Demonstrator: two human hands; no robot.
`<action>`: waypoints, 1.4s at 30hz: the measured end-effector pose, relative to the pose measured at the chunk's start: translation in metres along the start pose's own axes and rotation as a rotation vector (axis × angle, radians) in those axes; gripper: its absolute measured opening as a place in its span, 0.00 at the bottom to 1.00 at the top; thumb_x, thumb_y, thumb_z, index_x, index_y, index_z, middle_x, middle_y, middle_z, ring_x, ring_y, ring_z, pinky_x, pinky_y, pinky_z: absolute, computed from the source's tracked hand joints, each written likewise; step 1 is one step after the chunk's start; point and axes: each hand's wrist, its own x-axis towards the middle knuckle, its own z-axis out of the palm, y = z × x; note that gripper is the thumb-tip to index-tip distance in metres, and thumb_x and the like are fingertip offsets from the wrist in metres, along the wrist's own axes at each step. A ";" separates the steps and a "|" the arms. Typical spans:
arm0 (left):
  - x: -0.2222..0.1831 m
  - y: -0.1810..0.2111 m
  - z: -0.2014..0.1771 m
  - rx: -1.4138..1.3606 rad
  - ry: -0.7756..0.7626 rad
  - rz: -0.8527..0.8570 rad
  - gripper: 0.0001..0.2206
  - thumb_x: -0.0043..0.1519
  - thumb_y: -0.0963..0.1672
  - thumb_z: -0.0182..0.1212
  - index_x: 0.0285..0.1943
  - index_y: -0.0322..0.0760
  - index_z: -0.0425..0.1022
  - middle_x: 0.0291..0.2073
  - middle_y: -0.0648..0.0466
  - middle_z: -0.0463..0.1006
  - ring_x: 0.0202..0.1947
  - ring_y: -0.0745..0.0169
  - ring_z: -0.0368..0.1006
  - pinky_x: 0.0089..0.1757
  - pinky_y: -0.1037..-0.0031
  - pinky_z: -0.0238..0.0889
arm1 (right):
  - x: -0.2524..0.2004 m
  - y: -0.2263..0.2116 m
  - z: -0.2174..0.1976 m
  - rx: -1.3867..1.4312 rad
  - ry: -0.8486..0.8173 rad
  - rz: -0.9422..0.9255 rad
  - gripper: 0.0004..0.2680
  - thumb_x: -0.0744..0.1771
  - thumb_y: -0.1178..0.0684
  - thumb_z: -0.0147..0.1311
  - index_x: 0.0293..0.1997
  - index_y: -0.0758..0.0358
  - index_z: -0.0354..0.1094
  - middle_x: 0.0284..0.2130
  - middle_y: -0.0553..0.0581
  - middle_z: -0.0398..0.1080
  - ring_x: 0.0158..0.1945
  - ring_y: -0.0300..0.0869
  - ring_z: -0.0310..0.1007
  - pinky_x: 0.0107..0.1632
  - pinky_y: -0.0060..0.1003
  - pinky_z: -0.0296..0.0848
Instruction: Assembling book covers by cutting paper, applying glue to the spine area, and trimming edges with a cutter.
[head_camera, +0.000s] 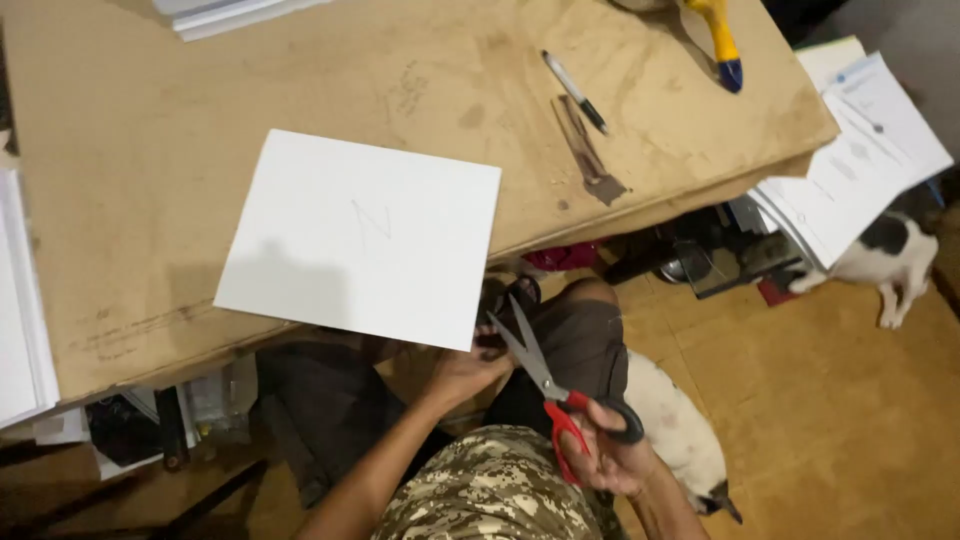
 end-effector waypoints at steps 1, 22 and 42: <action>0.024 -0.012 0.011 -0.013 0.008 0.011 0.28 0.50 0.54 0.73 0.56 0.44 0.70 0.53 0.54 0.80 0.55 0.62 0.77 0.56 0.74 0.69 | -0.009 0.005 -0.022 -0.016 0.000 0.011 0.22 0.67 0.34 0.49 0.29 0.71 0.68 0.17 0.59 0.68 0.14 0.37 0.64 0.16 0.21 0.51; -0.089 0.061 0.017 0.256 -0.135 0.432 0.22 0.60 0.48 0.62 0.65 0.48 0.74 0.56 0.55 0.82 0.55 0.61 0.79 0.53 0.67 0.74 | 0.084 -0.301 0.191 -1.807 1.452 -0.353 0.15 0.66 0.55 0.66 0.55 0.67 0.68 0.44 0.62 0.74 0.36 0.43 0.76 0.41 0.33 0.81; -0.047 -0.023 -0.138 0.381 0.112 -0.012 0.31 0.58 0.57 0.66 0.68 0.44 0.71 0.66 0.56 0.74 0.64 0.58 0.71 0.60 0.69 0.63 | 0.091 -0.272 0.207 -2.104 1.362 -0.281 0.12 0.71 0.49 0.54 0.60 0.57 0.74 0.52 0.63 0.77 0.53 0.55 0.75 0.55 0.54 0.71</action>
